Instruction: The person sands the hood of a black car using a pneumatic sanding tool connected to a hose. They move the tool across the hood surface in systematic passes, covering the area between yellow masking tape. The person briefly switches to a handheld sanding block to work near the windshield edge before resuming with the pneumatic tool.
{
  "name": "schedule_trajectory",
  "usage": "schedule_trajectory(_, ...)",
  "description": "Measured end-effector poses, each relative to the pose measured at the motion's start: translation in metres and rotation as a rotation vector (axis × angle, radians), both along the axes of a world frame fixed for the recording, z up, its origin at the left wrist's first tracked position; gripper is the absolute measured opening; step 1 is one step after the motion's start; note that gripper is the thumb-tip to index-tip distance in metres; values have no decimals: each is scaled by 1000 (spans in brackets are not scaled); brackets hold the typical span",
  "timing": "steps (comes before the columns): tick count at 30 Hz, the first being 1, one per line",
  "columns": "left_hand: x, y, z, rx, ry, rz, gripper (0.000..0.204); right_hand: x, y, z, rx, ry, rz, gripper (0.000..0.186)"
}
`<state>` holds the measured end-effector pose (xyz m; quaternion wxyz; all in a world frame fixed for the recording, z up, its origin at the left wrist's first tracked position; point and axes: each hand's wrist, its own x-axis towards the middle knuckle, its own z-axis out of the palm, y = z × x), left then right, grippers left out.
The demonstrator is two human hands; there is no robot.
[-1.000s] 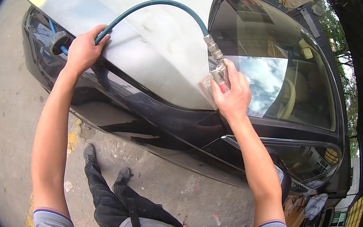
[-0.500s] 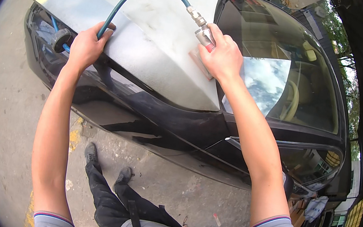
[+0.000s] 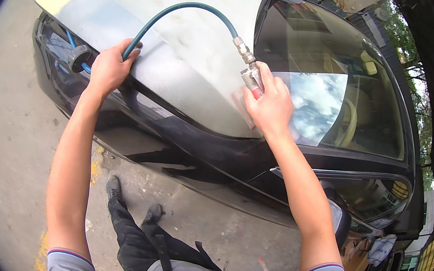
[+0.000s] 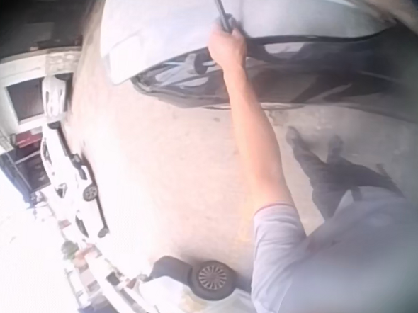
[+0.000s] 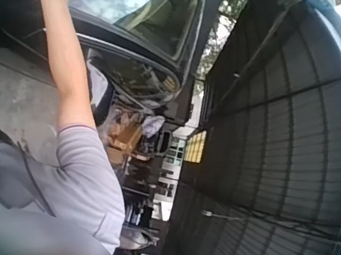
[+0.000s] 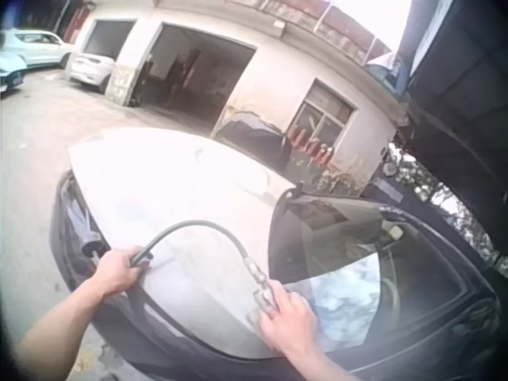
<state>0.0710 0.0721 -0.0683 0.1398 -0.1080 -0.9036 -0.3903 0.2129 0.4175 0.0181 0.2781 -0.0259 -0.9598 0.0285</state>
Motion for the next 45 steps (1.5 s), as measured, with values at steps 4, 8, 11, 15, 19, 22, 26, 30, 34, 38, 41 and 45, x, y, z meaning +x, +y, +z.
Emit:
schedule_trajectory(4, 3, 1, 10, -31, -91, -3, 28, -25, -4, 3, 23, -53, -69, 64)
schedule_trajectory(8, 7, -4, 21, -41, -169, -2, 28, -12, -13, 2, -18, -86, -86, 64)
schedule_trajectory(11, 5, -10, 19, -40, -152, -7, 29, 2, -18, 10, -55, -122, -98, 63)
schedule_trajectory(15, 0, -11, 21, -11, -159, -65, 32, -12, -20, 15, -64, -160, -140, 63)
schedule_trajectory(19, -5, -10, 31, -2, -261, -141, 33, -31, -40, 21, -103, -222, -217, 64)
schedule_trajectory(22, -10, -37, 34, 87, -347, -193, 36, -61, -75, 23, -160, -276, -230, 69)
schedule_trajectory(26, -22, -56, 46, 225, -301, -273, 33, -88, -95, 39, -161, -287, -285, 68)
schedule_trajectory(30, -52, -107, 95, 348, -325, -287, 28, -113, -121, 53, -210, -312, -317, 65)
schedule_trajectory(34, -77, -159, 129, 329, -339, -334, 27, -142, -163, 60, -258, -321, -364, 60)
schedule_trajectory(38, -106, -199, 135, 338, -361, -373, 29, -178, -197, 59, -291, -299, -353, 54)
schedule_trajectory(41, -120, -224, 136, 411, -412, -343, 29, -207, -225, 60, -259, -273, -328, 49)
schedule_trajectory(45, -127, -241, 132, 532, -449, -305, 28, -252, -255, 61, -257, -288, -271, 46)
